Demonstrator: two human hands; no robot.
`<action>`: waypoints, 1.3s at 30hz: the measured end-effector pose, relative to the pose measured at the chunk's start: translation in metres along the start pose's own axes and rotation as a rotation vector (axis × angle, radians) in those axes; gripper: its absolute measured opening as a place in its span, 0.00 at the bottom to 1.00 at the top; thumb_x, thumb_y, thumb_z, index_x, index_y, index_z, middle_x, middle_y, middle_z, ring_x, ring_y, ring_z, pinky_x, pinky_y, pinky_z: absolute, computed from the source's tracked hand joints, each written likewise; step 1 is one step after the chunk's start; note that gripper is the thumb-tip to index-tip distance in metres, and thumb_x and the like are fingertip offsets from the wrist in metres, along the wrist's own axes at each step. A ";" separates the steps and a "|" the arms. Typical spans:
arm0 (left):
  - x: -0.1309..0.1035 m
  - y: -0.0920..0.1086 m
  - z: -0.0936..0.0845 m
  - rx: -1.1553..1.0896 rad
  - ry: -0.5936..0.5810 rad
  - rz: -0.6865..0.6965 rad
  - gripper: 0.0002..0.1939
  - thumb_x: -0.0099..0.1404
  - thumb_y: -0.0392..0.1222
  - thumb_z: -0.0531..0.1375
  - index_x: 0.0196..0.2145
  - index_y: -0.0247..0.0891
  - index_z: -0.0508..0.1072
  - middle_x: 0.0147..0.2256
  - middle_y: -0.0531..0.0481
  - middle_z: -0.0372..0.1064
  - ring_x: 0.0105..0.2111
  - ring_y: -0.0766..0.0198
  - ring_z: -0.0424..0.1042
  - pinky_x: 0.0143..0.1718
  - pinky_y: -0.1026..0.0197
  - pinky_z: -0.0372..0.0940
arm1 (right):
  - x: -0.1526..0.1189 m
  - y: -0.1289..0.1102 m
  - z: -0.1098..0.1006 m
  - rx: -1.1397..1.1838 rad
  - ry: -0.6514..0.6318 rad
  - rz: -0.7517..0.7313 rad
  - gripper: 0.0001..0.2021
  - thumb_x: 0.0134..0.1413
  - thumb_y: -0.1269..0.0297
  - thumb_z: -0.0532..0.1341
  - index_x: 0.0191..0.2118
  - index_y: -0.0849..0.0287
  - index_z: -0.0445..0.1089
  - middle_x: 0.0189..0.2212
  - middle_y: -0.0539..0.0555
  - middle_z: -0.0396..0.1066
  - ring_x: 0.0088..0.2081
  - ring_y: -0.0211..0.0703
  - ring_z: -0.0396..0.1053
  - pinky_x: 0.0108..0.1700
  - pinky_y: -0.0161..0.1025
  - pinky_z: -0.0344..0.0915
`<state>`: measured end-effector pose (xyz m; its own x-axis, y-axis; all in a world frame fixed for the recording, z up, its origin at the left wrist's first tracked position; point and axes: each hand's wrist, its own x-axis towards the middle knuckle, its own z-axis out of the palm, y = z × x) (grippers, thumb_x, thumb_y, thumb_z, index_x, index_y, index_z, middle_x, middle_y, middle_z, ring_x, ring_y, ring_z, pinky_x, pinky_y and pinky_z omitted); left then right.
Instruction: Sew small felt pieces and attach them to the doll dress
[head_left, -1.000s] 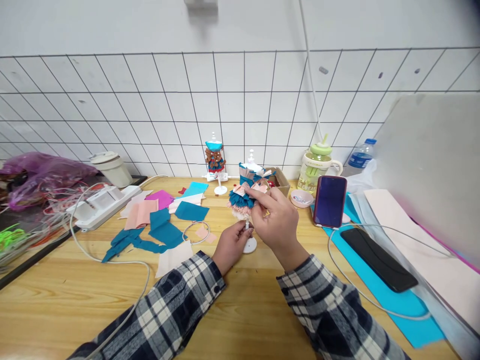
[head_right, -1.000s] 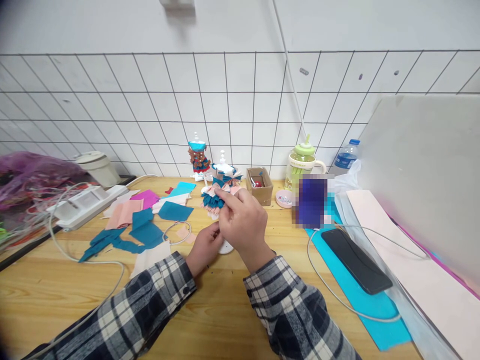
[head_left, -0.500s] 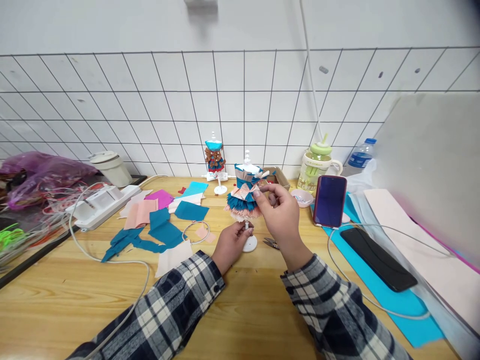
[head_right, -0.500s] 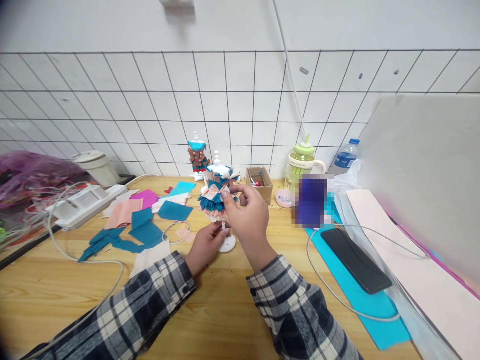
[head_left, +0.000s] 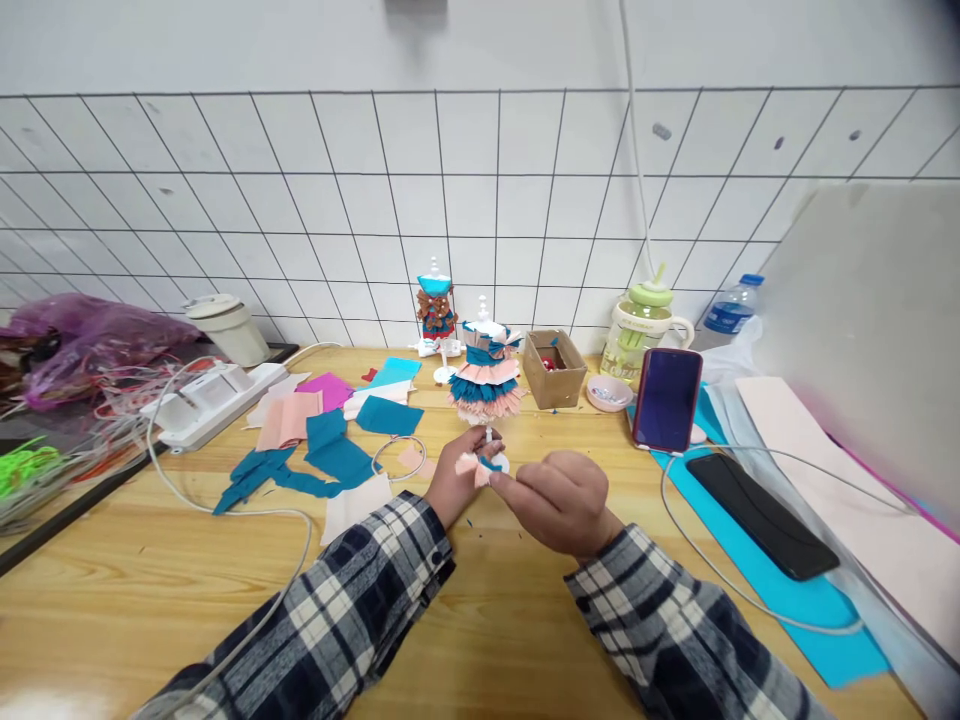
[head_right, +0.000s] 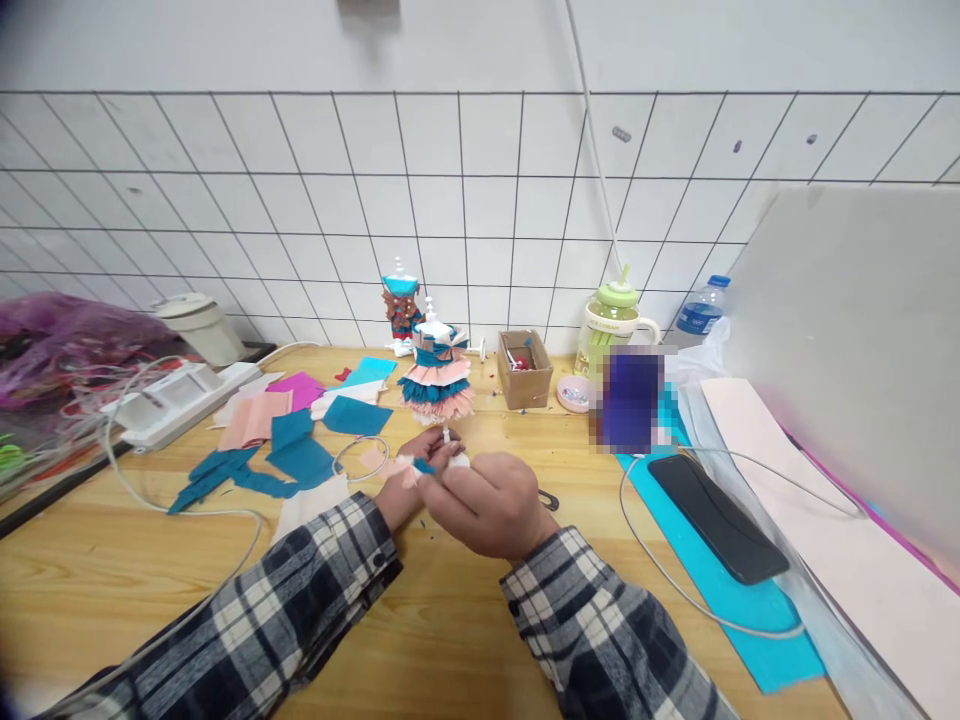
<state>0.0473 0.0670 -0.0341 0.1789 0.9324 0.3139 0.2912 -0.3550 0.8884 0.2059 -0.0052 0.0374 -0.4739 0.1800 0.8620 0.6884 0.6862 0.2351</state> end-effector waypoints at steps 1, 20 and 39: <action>0.002 -0.003 0.000 0.015 -0.021 -0.010 0.12 0.61 0.47 0.56 0.34 0.35 0.73 0.28 0.49 0.73 0.28 0.63 0.71 0.29 0.64 0.63 | -0.011 -0.002 -0.001 0.001 -0.071 -0.028 0.04 0.54 0.68 0.60 0.36 0.51 0.70 0.22 0.46 0.67 0.23 0.34 0.55 0.26 0.38 0.49; -0.019 0.028 -0.108 1.048 -0.238 -0.065 0.15 0.59 0.54 0.55 0.36 0.45 0.75 0.41 0.44 0.73 0.44 0.45 0.66 0.42 0.49 0.58 | -0.056 -0.001 0.003 0.058 -0.793 0.278 0.10 0.62 0.60 0.52 0.34 0.56 0.68 0.31 0.51 0.69 0.33 0.38 0.64 0.32 0.36 0.50; -0.021 0.011 -0.103 -0.013 0.236 -0.197 0.18 0.64 0.49 0.52 0.47 0.36 0.63 0.37 0.44 0.76 0.39 0.59 0.72 0.42 0.57 0.62 | -0.067 0.013 0.003 0.280 -0.549 0.674 0.09 0.57 0.64 0.56 0.38 0.55 0.73 0.32 0.52 0.73 0.35 0.39 0.69 0.35 0.35 0.60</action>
<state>-0.0501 0.0506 0.0040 -0.1039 0.9737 0.2030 0.2864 -0.1661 0.9436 0.2451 -0.0058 -0.0182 -0.2643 0.8655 0.4255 0.7896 0.4475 -0.4199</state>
